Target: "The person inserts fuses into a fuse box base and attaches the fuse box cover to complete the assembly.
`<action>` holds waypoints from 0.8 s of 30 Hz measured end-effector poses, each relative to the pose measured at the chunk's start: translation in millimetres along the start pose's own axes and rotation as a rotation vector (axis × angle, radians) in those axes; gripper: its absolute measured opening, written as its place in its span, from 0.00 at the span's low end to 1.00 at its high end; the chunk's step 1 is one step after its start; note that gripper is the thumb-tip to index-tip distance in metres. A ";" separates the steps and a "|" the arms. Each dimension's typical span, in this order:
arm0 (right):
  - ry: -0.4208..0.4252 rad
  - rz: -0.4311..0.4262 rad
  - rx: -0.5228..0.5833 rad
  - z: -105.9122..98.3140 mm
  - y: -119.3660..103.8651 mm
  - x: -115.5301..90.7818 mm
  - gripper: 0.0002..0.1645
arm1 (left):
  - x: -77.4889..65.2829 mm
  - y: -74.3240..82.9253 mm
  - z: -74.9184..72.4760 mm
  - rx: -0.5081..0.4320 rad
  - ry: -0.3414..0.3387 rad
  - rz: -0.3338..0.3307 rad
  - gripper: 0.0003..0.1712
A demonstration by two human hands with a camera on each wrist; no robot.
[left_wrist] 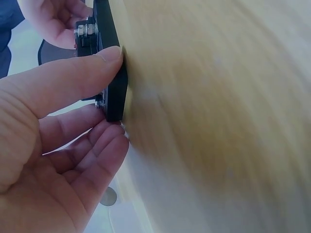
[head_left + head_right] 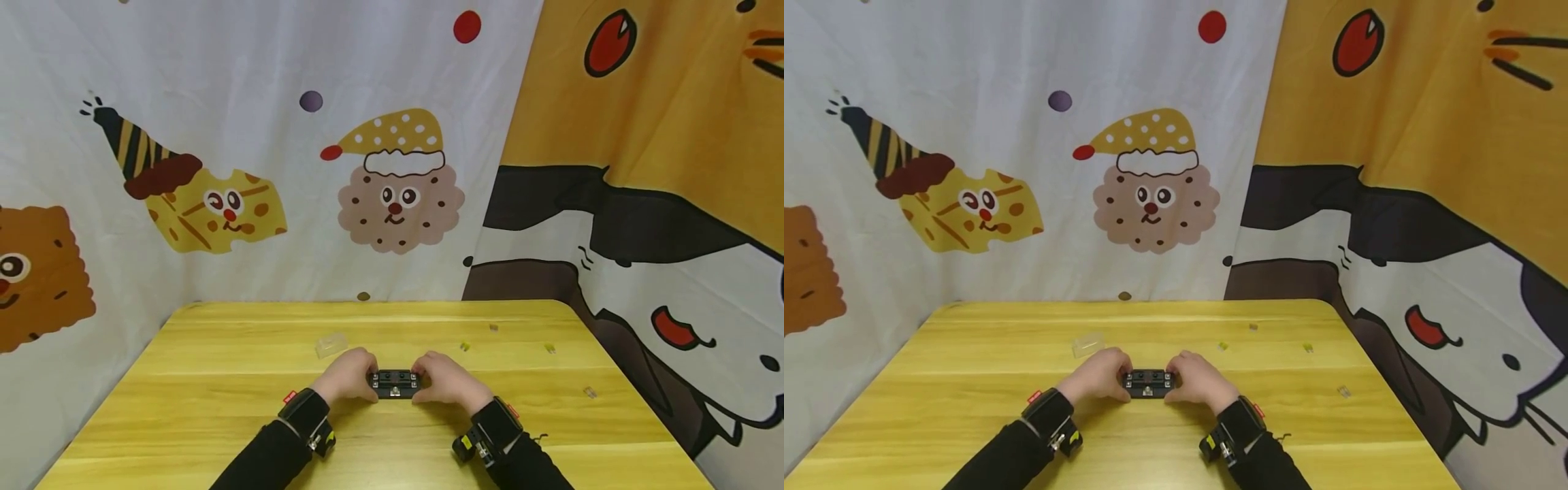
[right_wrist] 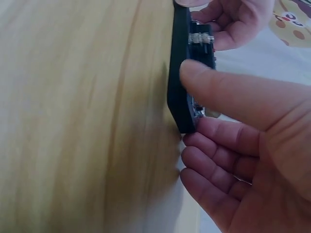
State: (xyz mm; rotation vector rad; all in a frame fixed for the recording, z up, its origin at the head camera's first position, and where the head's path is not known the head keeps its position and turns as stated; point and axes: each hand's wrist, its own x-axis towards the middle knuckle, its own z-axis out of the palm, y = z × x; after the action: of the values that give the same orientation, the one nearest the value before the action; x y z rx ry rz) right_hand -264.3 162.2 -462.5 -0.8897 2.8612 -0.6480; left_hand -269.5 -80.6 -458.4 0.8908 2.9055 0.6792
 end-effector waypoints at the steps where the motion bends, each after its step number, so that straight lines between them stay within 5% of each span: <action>1: -0.001 -0.001 0.012 -0.2 1.1 -1.3 0.30 | -0.6 0.3 0.3 0.000 -0.001 -0.002 0.22; 9: 0.060 -0.004 0.007 -9.8 16.1 -10.1 0.24 | -1.9 1.0 0.7 -0.031 -0.001 -0.014 0.22; 18: 0.141 0.185 0.000 -28.0 38.9 -14.9 0.15 | 1.0 -1.3 0.2 -0.035 -0.014 -0.004 0.23; 24: 0.163 0.222 -0.012 -42.4 52.0 -19.9 0.16 | 1.7 -2.7 1.2 -0.039 -0.017 -0.004 0.23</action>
State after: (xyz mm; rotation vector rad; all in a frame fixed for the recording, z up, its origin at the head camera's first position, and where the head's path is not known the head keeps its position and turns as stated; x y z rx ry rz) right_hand -283.2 227.7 -446.7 -0.5307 3.0486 -0.7085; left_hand -272.2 -81.2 -460.5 0.8822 2.8682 0.7215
